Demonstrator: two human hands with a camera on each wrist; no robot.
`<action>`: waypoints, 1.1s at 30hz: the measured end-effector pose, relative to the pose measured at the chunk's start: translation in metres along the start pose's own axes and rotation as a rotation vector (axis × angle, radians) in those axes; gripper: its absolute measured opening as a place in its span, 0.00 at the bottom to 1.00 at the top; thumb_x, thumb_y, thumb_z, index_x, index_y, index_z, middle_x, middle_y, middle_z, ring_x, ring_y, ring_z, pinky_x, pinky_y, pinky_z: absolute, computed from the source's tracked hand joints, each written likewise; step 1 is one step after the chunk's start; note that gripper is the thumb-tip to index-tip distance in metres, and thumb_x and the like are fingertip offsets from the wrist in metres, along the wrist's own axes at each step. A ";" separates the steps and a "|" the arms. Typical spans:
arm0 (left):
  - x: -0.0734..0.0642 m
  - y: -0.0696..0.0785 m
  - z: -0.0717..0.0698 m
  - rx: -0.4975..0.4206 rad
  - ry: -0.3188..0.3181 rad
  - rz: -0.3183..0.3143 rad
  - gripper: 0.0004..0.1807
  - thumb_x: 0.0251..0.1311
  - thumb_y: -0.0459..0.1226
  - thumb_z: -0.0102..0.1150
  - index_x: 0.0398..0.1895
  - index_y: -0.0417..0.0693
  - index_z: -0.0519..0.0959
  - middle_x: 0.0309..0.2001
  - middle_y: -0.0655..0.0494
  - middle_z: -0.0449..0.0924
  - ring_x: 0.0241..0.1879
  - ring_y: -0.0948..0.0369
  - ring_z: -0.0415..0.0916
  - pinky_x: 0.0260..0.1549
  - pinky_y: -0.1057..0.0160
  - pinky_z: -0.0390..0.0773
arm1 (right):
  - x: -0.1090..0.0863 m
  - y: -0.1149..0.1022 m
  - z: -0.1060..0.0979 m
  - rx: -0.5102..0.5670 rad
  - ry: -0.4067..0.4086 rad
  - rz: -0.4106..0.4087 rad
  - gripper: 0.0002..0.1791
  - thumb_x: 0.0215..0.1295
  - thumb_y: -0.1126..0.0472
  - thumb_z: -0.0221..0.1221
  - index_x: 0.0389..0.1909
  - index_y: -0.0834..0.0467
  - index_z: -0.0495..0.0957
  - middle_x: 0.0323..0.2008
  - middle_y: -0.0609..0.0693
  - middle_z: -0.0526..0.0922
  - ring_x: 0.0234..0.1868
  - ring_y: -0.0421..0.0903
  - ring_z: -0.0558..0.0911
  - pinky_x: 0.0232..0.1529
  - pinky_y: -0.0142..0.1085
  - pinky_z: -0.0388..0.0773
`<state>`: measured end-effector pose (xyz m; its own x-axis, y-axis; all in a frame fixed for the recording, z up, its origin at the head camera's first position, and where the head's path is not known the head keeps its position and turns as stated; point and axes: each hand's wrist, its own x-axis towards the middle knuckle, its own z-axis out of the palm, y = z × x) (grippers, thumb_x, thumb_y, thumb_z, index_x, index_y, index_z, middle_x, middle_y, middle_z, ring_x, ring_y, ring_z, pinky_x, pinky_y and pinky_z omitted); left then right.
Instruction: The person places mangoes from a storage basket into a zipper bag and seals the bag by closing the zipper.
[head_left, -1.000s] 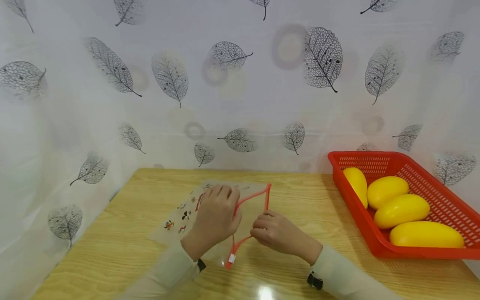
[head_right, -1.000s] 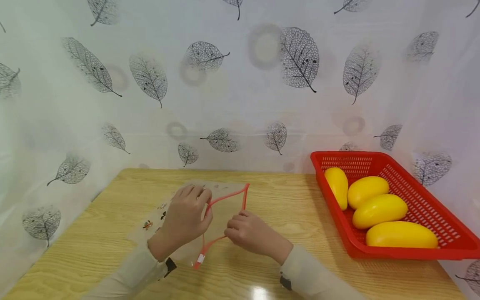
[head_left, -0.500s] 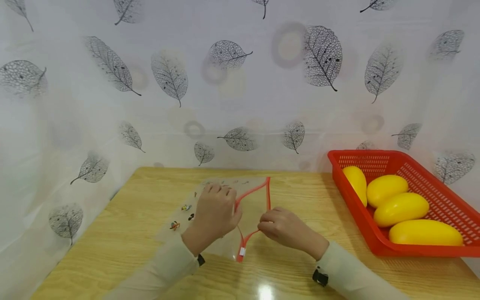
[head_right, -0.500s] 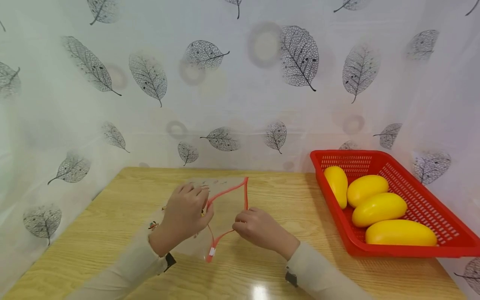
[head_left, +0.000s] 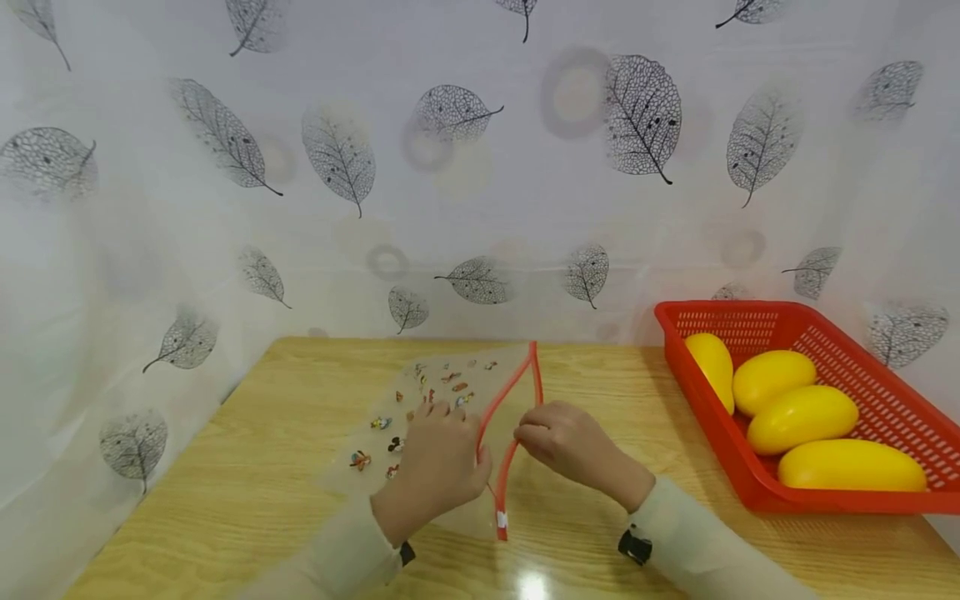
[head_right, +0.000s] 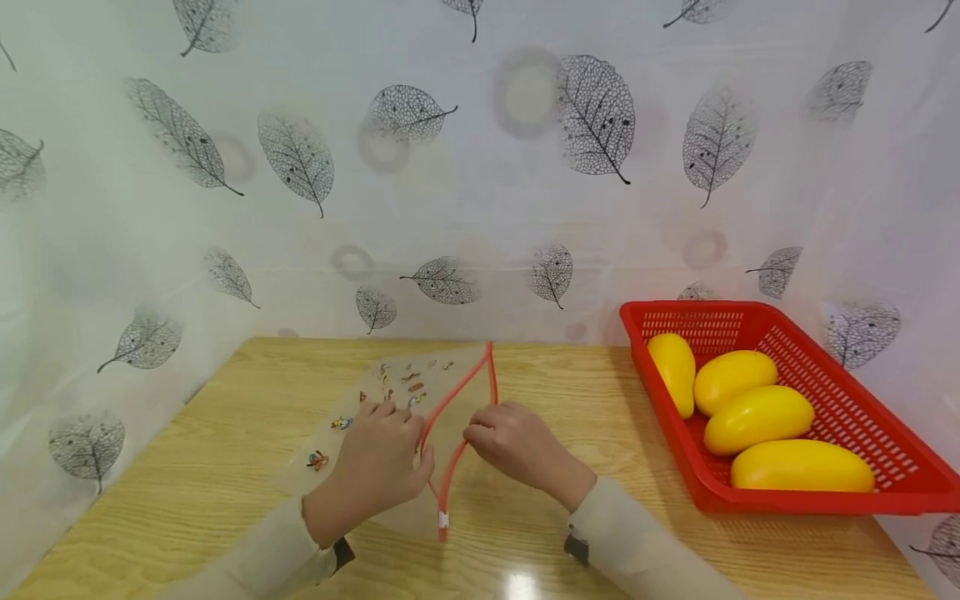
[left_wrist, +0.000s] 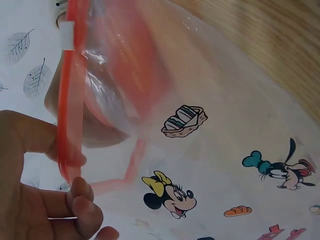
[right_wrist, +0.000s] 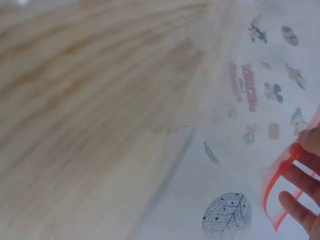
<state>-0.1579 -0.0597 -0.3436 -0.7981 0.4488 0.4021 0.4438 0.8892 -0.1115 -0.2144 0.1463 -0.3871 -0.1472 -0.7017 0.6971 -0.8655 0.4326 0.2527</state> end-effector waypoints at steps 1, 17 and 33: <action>-0.001 0.001 0.000 -0.003 -0.016 -0.009 0.14 0.50 0.46 0.56 0.14 0.52 0.69 0.16 0.60 0.69 0.24 0.59 0.69 0.34 0.58 0.73 | 0.001 0.000 -0.001 -0.003 0.003 0.006 0.09 0.42 0.65 0.70 0.26 0.55 0.82 0.27 0.44 0.82 0.28 0.39 0.81 0.32 0.32 0.77; 0.008 -0.011 -0.016 0.110 0.385 -0.094 0.09 0.42 0.40 0.61 0.13 0.46 0.76 0.15 0.56 0.76 0.21 0.56 0.72 0.31 0.59 0.74 | -0.005 0.002 0.002 0.093 -0.090 -0.014 0.10 0.40 0.65 0.72 0.25 0.54 0.82 0.26 0.42 0.82 0.27 0.36 0.79 0.33 0.30 0.76; 0.009 -0.017 0.000 0.065 0.421 -0.055 0.08 0.41 0.41 0.58 0.19 0.48 0.71 0.21 0.55 0.75 0.24 0.54 0.72 0.35 0.56 0.75 | -0.006 0.000 0.009 0.062 -0.161 -0.051 0.10 0.40 0.62 0.73 0.25 0.52 0.82 0.26 0.41 0.82 0.29 0.36 0.80 0.35 0.31 0.77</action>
<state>-0.1729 -0.0706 -0.3379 -0.5781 0.3365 0.7434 0.3677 0.9207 -0.1307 -0.2183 0.1456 -0.3976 -0.1727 -0.8055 0.5669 -0.9010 0.3617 0.2395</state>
